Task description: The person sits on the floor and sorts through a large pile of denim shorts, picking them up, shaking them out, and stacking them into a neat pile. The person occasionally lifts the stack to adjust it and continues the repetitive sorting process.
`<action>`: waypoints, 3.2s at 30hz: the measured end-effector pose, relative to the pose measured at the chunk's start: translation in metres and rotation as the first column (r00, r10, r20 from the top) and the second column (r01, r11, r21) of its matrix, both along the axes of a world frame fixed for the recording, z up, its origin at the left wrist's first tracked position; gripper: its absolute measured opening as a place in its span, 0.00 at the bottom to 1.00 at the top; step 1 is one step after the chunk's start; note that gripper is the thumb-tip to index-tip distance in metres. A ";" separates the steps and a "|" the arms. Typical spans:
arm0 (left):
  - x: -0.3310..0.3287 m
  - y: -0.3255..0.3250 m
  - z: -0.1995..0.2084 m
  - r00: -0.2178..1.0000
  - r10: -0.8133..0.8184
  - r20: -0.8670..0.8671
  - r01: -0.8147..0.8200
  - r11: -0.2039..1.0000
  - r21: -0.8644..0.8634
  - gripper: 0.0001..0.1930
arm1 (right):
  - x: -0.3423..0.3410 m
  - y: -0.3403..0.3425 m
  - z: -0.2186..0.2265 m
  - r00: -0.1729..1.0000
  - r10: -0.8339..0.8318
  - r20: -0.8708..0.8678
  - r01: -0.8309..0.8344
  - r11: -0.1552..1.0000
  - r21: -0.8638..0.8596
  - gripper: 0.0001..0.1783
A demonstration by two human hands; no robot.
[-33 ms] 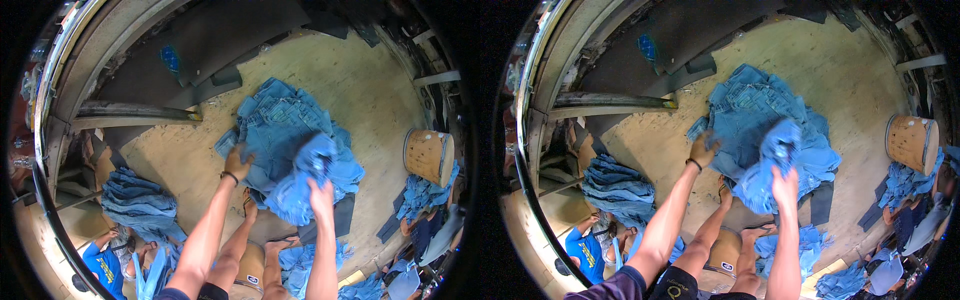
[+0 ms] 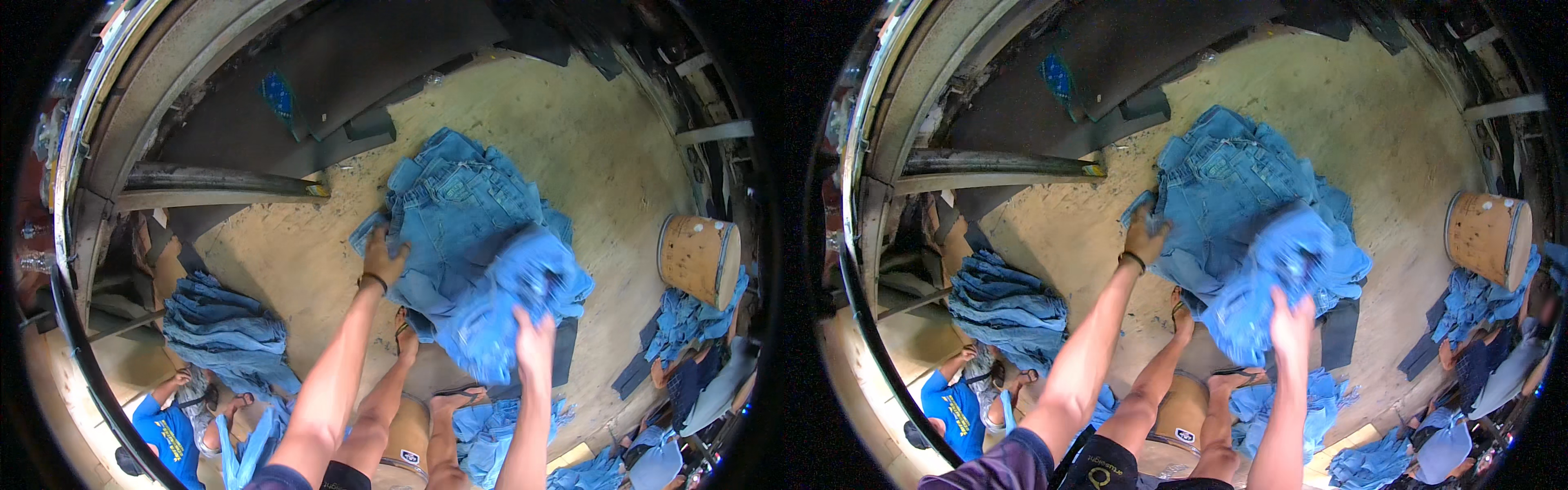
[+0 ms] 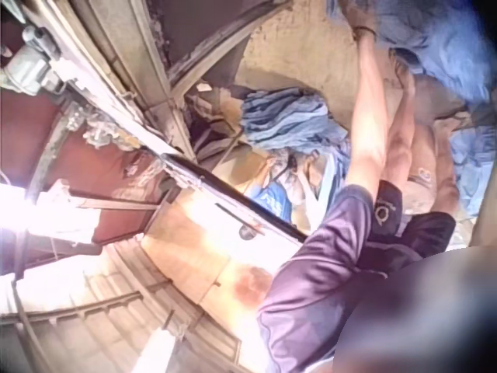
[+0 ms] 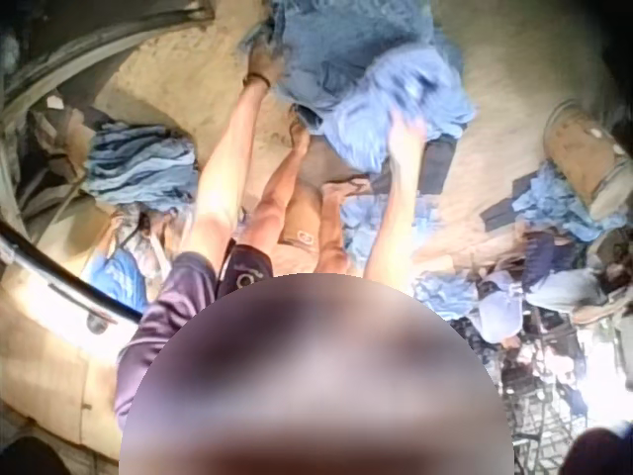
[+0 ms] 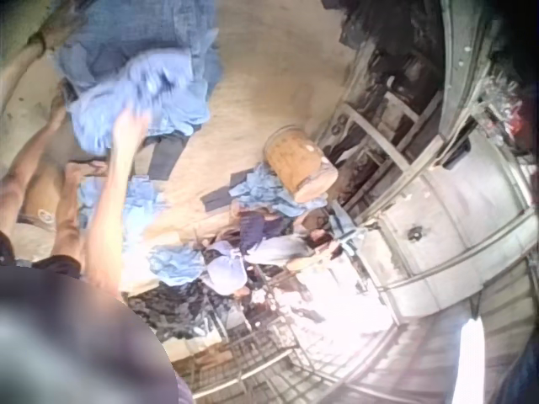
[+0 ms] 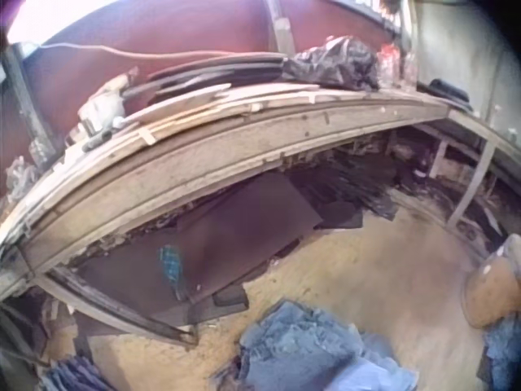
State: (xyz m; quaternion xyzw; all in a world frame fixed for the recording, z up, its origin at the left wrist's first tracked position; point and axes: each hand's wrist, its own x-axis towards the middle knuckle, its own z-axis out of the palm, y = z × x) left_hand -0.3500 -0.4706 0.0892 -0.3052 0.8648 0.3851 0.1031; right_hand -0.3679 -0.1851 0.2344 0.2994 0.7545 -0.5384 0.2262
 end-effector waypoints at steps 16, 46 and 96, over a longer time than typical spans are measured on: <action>0.028 0.026 0.061 0.996 -0.084 -0.034 0.087 0.773 0.629 0.21 | -0.068 -0.117 -0.059 0.954 0.277 0.119 -0.288 0.953 0.090 0.54; 0.030 0.098 0.043 0.990 -0.120 -0.077 0.126 0.481 0.868 0.18 | -0.072 -0.074 -0.089 0.881 0.399 0.255 -0.470 0.800 0.373 0.49; 0.102 0.229 0.086 0.888 -0.412 -0.205 0.458 0.746 0.483 0.22 | 0.219 0.178 0.087 0.966 -0.150 -0.211 0.182 0.973 0.140 0.31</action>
